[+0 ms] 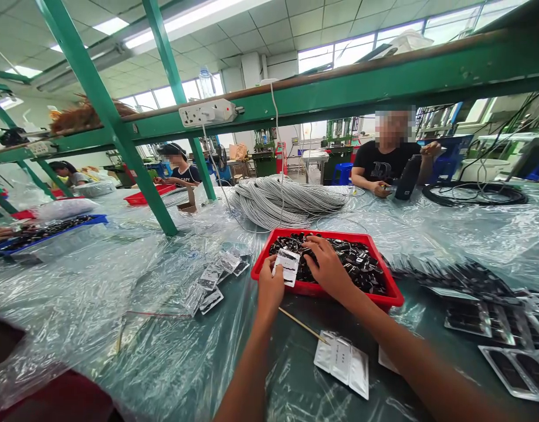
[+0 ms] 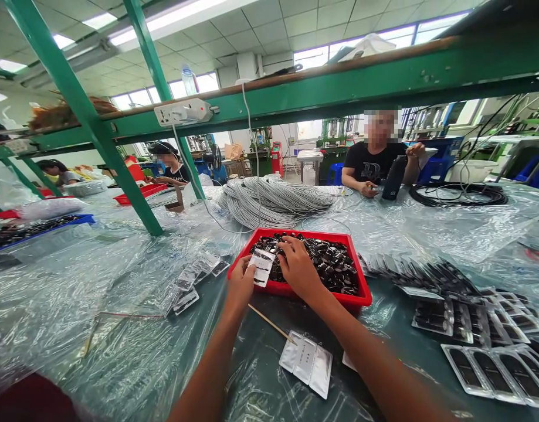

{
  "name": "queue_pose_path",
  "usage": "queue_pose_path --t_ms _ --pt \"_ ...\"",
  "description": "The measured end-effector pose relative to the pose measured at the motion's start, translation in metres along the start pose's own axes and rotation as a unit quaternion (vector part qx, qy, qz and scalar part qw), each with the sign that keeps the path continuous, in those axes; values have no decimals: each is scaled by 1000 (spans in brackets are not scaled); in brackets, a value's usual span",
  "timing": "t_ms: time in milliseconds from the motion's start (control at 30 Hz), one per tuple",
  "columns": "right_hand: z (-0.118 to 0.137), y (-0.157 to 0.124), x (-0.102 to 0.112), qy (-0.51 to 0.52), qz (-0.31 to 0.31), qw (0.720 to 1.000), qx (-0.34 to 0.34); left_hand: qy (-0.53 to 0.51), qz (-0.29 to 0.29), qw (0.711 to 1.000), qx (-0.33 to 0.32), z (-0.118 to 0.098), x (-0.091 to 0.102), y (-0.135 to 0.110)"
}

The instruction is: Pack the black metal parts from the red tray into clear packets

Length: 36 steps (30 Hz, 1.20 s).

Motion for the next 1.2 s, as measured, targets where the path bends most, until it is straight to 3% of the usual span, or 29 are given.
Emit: queue_pose_path --t_ms 100,200,300,467,567,633,733,867,1000,1133,1200 --pt "17 -4 -6 -15 39 996 84 -1 19 999 -41 -4 -2 -6" --pt "29 -8 -14 -39 59 992 104 -34 11 998 -57 -7 -2 -10" --pt "33 -9 -16 -9 40 996 75 -88 11 995 -38 -8 0 -10" --pt "31 -6 -10 84 -14 996 -4 -143 87 985 -37 -14 0 -11" --pt "27 -5 -8 123 -6 991 -43 -131 105 985 -50 -17 -2 -13" --pt "25 -6 -9 145 3 988 -61 -87 81 990 -73 -16 -2 -12" --pt "22 -6 -9 150 -32 987 -55 -8 -9 996 -93 -9 4 -5" --pt "17 -1 -6 90 -80 991 -58 3 -89 994 -66 2 17 7" --pt "19 3 -7 2 -41 995 -86 -23 -71 996 -44 -3 18 4" --pt "25 -1 -15 86 76 976 -184 -95 2 995 -37 -13 9 -6" --pt "25 -2 -15 139 85 966 -200 -103 38 993 -47 -15 6 -8"
Point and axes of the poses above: each hand's wrist, its own y-axis towards the middle knuckle, its own x-axis out of the back of the hand, z = x × y, the point moved 2 cm from there along y, towards the middle knuckle, and after that the axes turned 7 degrees about x, right-handed, at the moved point
